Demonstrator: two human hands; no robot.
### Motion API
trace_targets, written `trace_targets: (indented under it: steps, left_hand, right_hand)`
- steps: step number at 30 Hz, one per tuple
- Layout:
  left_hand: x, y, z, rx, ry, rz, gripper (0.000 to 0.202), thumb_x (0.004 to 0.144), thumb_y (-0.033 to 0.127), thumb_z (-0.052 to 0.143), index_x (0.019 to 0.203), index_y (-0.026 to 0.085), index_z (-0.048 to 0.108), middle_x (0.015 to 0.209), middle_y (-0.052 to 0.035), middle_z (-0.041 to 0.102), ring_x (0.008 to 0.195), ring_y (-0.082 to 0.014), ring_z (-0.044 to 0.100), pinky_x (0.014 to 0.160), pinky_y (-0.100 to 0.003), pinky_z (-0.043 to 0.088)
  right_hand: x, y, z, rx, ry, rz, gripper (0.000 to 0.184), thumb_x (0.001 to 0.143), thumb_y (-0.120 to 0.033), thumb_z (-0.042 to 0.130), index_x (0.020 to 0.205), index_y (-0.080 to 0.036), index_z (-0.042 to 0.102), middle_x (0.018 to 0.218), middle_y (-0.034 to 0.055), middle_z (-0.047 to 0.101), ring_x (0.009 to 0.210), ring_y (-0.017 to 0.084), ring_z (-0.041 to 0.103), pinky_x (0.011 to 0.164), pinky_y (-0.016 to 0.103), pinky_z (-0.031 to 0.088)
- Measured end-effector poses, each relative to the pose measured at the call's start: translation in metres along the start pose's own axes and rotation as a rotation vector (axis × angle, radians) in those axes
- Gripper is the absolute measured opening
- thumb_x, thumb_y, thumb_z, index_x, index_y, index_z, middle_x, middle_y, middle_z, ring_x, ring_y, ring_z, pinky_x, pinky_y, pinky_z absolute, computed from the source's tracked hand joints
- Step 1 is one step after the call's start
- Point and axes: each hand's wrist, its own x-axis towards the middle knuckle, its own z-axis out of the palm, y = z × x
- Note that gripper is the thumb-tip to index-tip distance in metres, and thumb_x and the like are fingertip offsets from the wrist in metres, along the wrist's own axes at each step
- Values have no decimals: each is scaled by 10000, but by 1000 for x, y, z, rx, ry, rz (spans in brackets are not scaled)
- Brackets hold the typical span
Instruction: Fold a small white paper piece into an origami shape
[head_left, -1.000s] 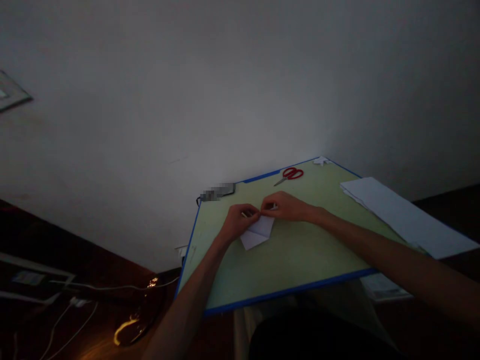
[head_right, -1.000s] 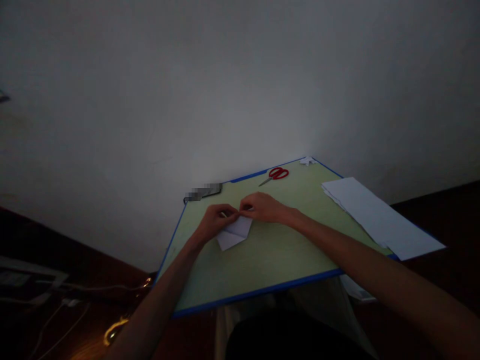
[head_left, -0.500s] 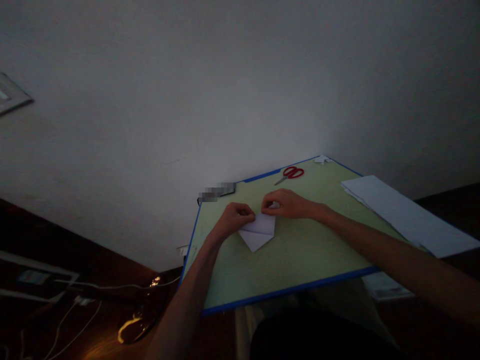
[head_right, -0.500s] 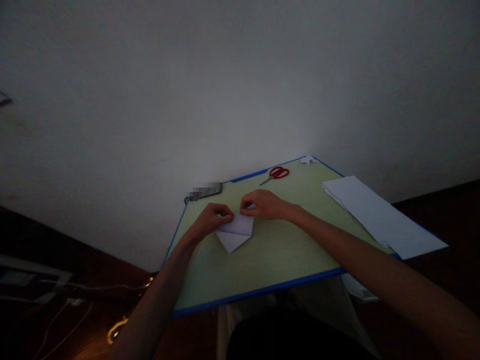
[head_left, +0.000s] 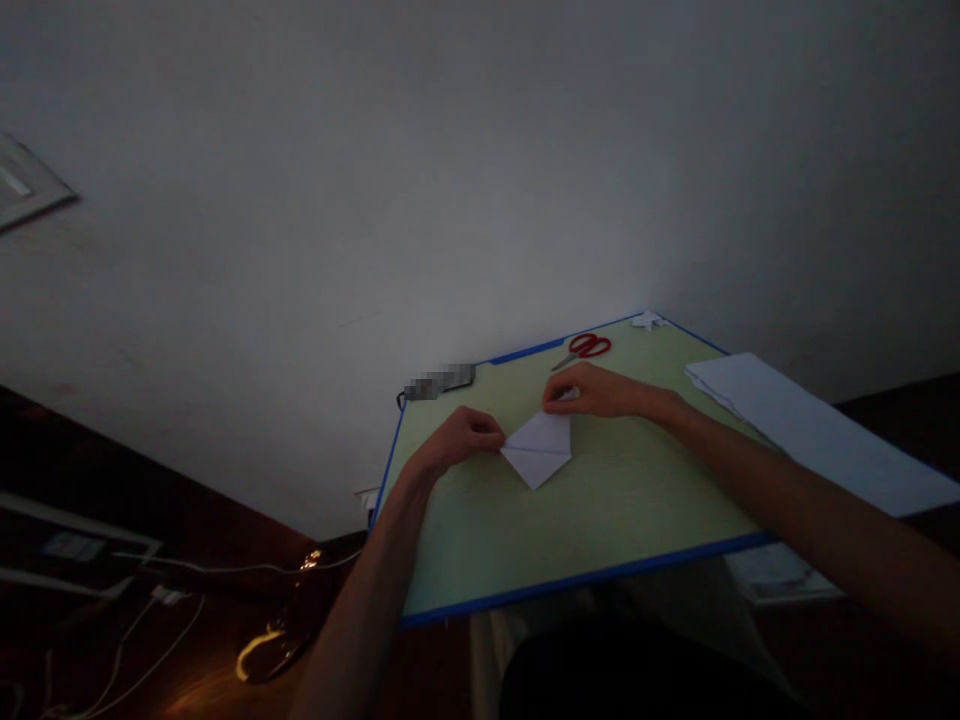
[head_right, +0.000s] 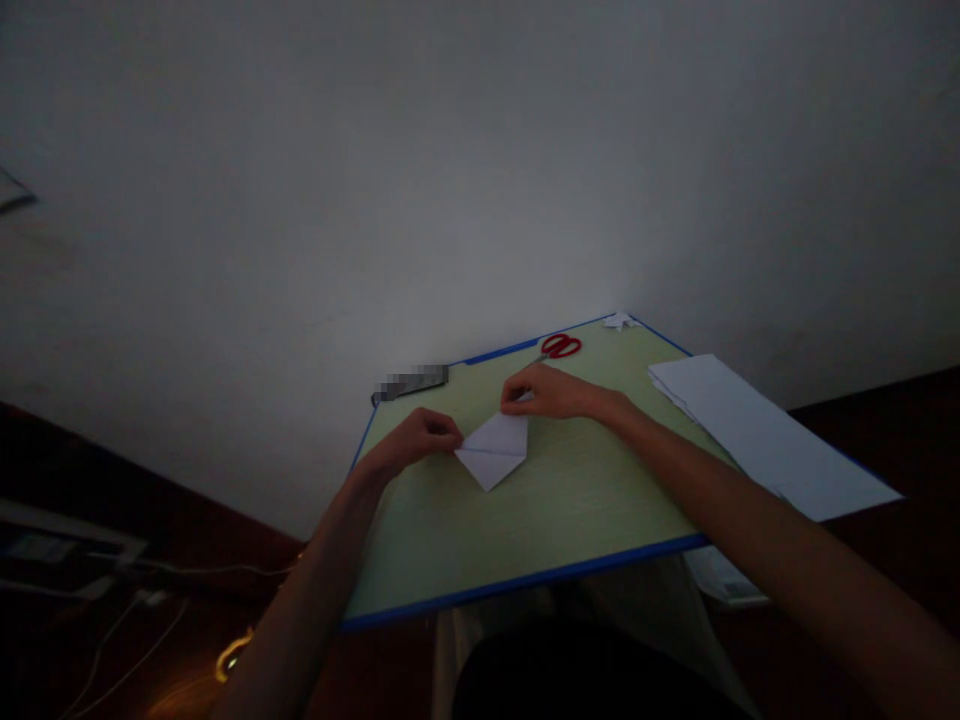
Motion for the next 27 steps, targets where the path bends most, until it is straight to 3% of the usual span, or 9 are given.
trace_targets:
  steps: [9,15,21,27]
  left_hand:
    - [1,-4,0,5,-27,3,189,671,317,718,702,148,796,654,-50,722,590,-146,571,594,-264,415]
    - [-1,0,-1,10,-57,17,210,709,338,714,753,154,804,621,-37,688,543,-125,512,519,-243,344]
    - [2,-7,-2,18,-45,84,216,720,371,729,731,162,781,684,-52,717,632,-158,582,601,-261,424]
    - [8,-18,-3,92,31,104,229,724,390,714,726,165,758,694,-47,704,671,-176,589,630,-272,433]
  right_hand:
    - [0,3,1,-1,-28,11,270,921,-395,631,941,-162,766,909,74,762,828,200,669,744,302,453]
    - [-1,5,1,33,-17,23,301,916,-437,639,949,-170,774,922,77,765,837,209,670,754,314,460]
    - [-2,8,-4,72,-23,79,323,885,-462,665,928,-168,792,908,80,781,828,217,682,759,322,482]
    - [-4,18,-9,109,2,115,382,878,-411,672,1184,-203,766,1066,88,788,946,246,695,813,347,509]
